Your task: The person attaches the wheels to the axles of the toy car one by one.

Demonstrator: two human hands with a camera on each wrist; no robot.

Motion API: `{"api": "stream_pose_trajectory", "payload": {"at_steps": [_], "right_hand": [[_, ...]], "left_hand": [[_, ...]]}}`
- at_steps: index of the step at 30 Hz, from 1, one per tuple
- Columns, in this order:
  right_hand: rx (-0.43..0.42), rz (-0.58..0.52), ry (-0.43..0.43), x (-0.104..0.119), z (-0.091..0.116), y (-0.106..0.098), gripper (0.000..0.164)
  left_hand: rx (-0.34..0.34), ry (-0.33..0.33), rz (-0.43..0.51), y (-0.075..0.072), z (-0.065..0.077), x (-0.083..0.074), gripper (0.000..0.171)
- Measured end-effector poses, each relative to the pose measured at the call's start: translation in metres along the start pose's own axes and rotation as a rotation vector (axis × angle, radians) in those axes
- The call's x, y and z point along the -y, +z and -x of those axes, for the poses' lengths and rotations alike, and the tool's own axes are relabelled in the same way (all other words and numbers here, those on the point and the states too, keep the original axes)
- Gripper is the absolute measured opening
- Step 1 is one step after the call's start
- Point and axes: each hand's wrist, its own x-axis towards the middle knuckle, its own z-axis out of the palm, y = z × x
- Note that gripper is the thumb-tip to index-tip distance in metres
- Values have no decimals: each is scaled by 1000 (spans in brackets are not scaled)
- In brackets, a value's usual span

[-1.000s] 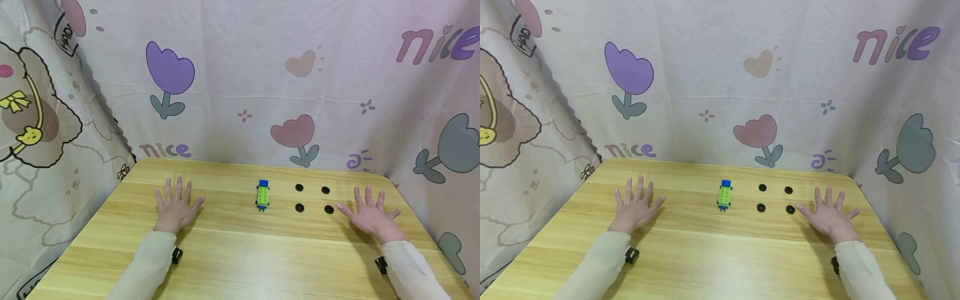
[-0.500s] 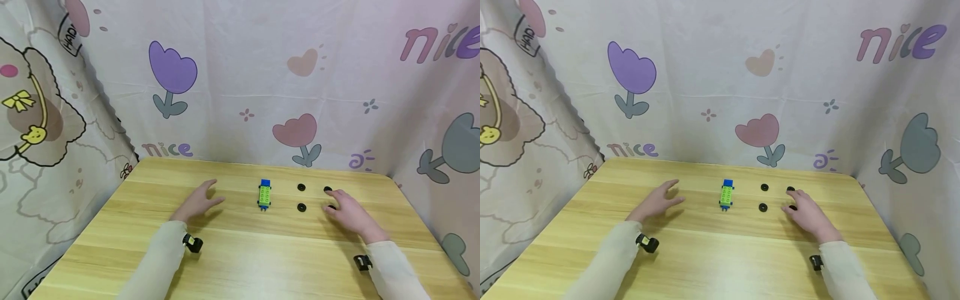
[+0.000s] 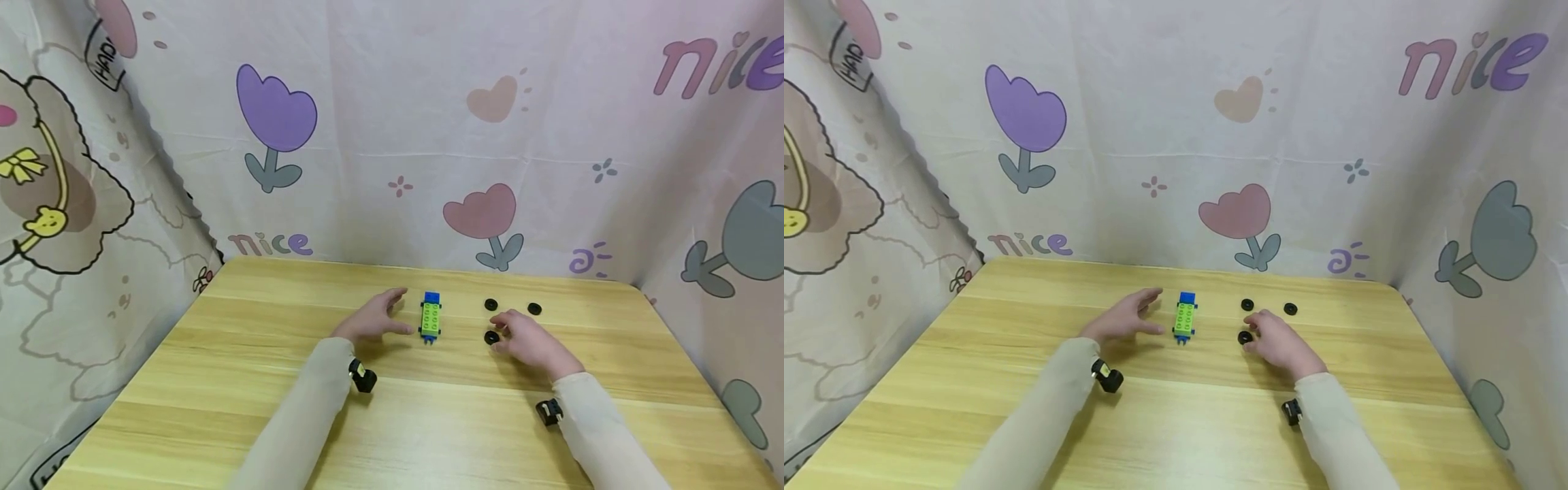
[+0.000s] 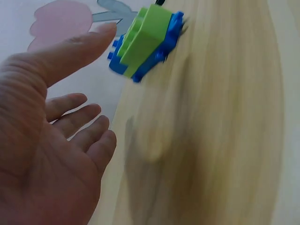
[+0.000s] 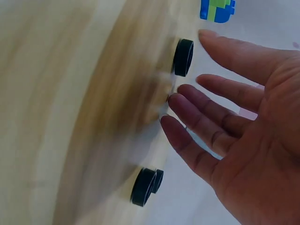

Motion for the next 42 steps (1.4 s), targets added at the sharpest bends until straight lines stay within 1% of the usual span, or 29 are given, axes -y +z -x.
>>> {"api": "stream_pose_trajectory", "payload": {"at_steps": [4,8,12,17,20,27,31,33,38,42], "right_hand": [[5,50,12,3,-5,2,48],[8,65,18,4,-8,4,45],[15,61,16,6,-11,6,42],[11,65,12,7,-13,6,34],[8,72,4,8,-14,7,31],[5,101,-15,7,-15,9,22],[9,103,-27,8,-14,9,20],[7,105,-33,8,-13,9,19],[-12,77,-42,9,-11,9,20],[-36,57,-42,11,-13,9,23]], "left_hand": [[32,8,-48,10,-13,-6,105],[32,-9,-95,19,-22,-9,111],[28,-21,-104,27,-28,-11,114],[33,-33,-103,32,-33,-14,115],[33,-43,-123,33,-35,-15,115],[68,1,-186,34,-37,-14,112],[72,-13,-231,34,-38,-16,109],[74,-9,-244,34,-37,-18,107],[67,3,-236,33,-36,-18,104],[50,13,-197,29,-37,-16,104]]}}
